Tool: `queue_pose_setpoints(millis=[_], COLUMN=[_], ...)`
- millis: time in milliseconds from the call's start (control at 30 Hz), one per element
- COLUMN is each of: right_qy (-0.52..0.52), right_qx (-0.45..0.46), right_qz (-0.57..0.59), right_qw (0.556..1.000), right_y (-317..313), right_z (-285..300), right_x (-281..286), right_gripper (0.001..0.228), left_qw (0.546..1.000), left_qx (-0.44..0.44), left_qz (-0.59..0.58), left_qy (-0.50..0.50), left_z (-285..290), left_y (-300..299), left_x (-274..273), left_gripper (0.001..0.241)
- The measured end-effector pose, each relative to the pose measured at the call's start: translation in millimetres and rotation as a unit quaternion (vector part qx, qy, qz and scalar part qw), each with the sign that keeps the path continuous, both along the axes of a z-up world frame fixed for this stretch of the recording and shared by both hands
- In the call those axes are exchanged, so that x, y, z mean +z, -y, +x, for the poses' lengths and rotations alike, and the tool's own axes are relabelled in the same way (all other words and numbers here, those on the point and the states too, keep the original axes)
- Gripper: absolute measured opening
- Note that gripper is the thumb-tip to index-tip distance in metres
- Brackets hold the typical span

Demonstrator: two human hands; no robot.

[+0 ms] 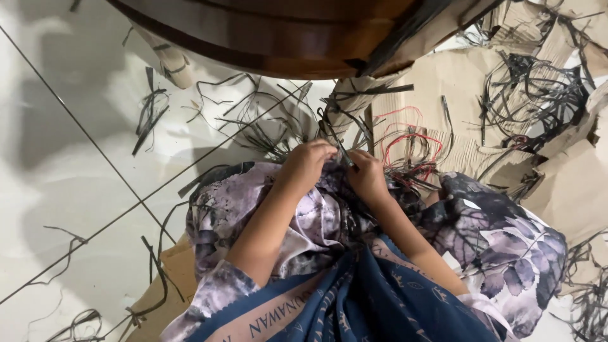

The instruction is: Wrapping wooden furniture legs with thin decorative or protective strips, securing them by hand.

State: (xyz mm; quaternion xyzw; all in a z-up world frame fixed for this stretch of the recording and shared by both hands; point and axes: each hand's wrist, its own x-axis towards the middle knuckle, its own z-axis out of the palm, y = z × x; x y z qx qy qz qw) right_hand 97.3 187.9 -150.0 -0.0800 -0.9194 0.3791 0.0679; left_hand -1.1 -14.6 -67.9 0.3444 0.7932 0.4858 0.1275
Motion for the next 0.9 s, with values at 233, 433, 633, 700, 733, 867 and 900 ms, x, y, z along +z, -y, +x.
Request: queue_pose_setpoints(millis=[233, 433, 633, 700, 733, 867, 900], right_qy=[-0.081, -0.138, -0.181, -0.145, -0.145, -0.124, -0.125], right_qx=[0.019, 0.031, 0.088, 0.071, 0.07, 0.008, -0.032], right_qz=[0.024, 0.03, 0.046, 0.044, 0.044, 0.003, -0.037], right_qw=[0.996, 0.989, 0.978, 0.986, 0.986, 0.992, 0.991], right_y=[34, 39, 37, 30, 25, 14, 13], right_z=[7, -1, -8, -8, -7, -6, -7], right_x=[61, 81, 87, 60, 48, 28, 29], right_gripper=[0.015, 0.017, 0.033, 0.043, 0.043, 0.036, 0.03], left_qw=[0.999, 0.992, 0.99, 0.983, 0.983, 0.991, 0.987], left_qx=[0.025, 0.012, 0.01, 0.04, 0.04, 0.07, 0.099], left_qz=[-0.027, -0.087, -0.117, -0.143, -0.143, -0.116, -0.087], left_qy=[-0.03, -0.089, -0.081, -0.104, -0.104, -0.005, 0.09], left_z=[3, 1, -4, -2, -3, -1, 0], left_y=[-10, -15, -14, -9, -8, -9, -12], left_x=[-5, -17, -23, 9, 24, 28, 15], left_gripper=[0.027, 0.02, 0.019, 0.034, 0.034, 0.028, 0.018])
